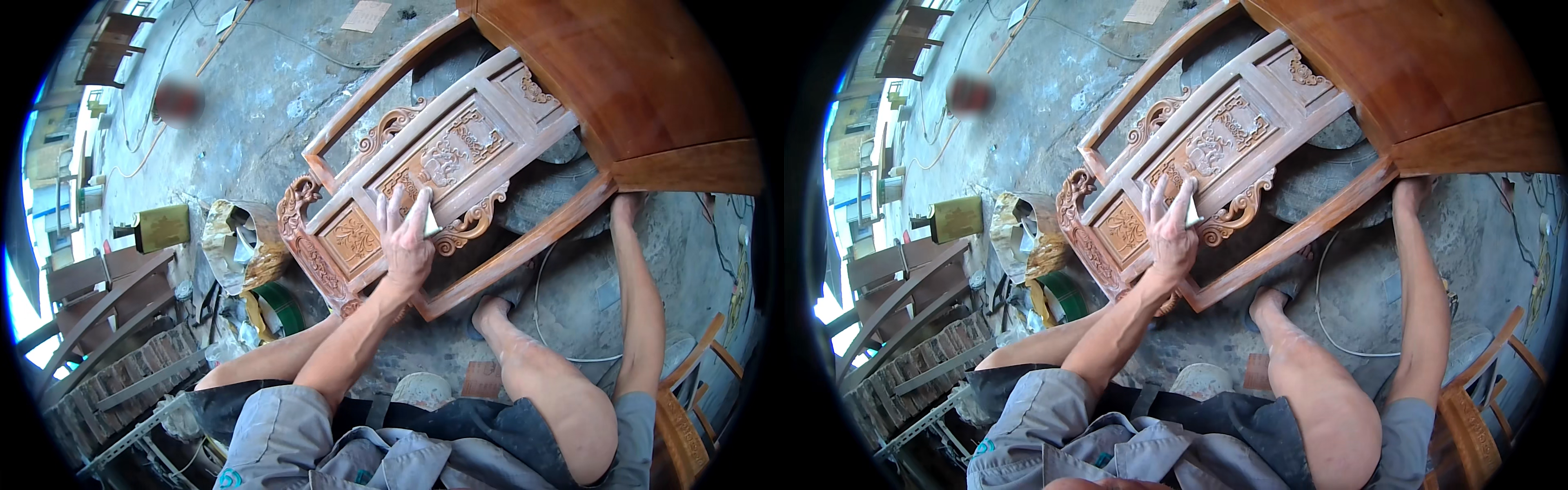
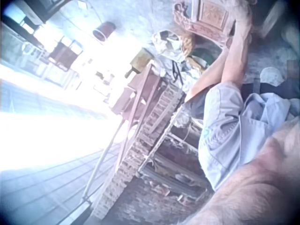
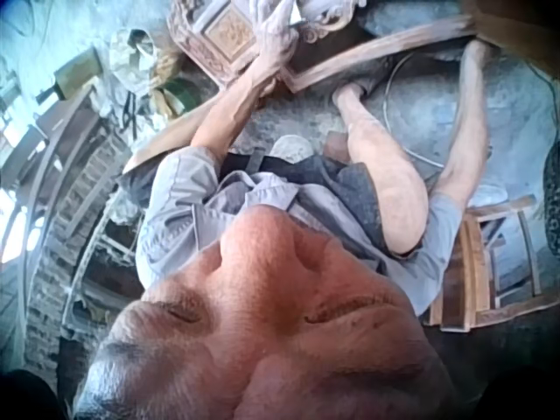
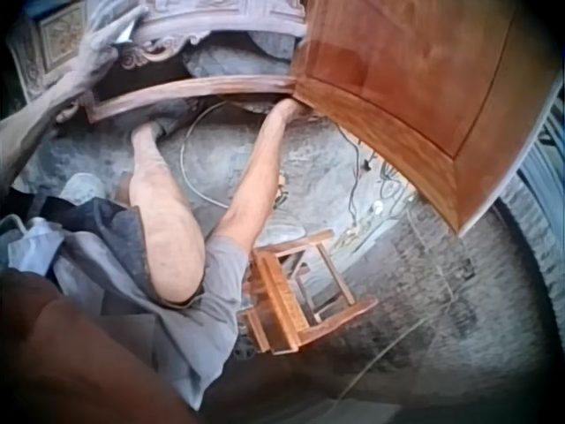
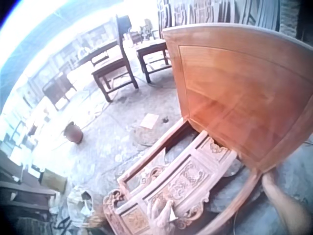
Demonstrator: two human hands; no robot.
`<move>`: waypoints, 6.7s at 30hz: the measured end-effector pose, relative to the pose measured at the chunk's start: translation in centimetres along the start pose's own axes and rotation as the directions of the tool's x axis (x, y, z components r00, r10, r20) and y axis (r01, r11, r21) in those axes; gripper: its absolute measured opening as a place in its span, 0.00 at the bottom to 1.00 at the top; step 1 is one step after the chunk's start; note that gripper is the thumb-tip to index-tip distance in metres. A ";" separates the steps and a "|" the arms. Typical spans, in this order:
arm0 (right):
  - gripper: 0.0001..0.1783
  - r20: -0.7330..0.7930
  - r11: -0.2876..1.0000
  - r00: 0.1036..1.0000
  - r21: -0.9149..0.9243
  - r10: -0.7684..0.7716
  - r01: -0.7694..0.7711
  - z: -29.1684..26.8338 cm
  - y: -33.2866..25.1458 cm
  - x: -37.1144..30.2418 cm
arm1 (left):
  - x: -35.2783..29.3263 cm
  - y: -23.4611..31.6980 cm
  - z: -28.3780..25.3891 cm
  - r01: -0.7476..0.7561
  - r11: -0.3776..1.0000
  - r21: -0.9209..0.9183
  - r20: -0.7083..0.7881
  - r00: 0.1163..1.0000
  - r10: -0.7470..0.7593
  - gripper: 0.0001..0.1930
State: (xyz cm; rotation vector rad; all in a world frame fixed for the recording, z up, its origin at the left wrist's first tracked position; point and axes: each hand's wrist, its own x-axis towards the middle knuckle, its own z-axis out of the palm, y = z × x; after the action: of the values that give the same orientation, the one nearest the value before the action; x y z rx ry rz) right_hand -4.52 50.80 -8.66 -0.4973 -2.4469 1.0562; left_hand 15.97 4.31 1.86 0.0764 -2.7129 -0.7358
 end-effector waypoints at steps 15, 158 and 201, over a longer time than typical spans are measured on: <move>0.39 0.008 0.986 0.995 -0.139 0.098 -0.095 -0.3 0.6 0.4 | 2.0 -2.4 -0.4 -0.107 0.989 -0.102 0.069 0.991 0.115 0.30; 0.31 0.006 0.985 0.987 -0.070 0.160 -0.159 -0.2 -0.9 0.6 | 0.1 -3.4 -2.3 0.019 0.990 0.141 -0.033 0.999 -0.015 0.33; 0.42 -0.069 0.962 0.973 -0.152 0.220 -0.229 1.1 0.1 0.2 | 1.8 -7.4 -5.3 -0.143 0.986 -0.087 0.231 0.960 0.160 0.23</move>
State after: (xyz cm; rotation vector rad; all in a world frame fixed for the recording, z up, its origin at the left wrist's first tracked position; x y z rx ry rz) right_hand -5.27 50.31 -9.37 -0.8610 -2.4839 0.9235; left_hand 15.74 -4.83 2.99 -0.2496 -2.8721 -0.8406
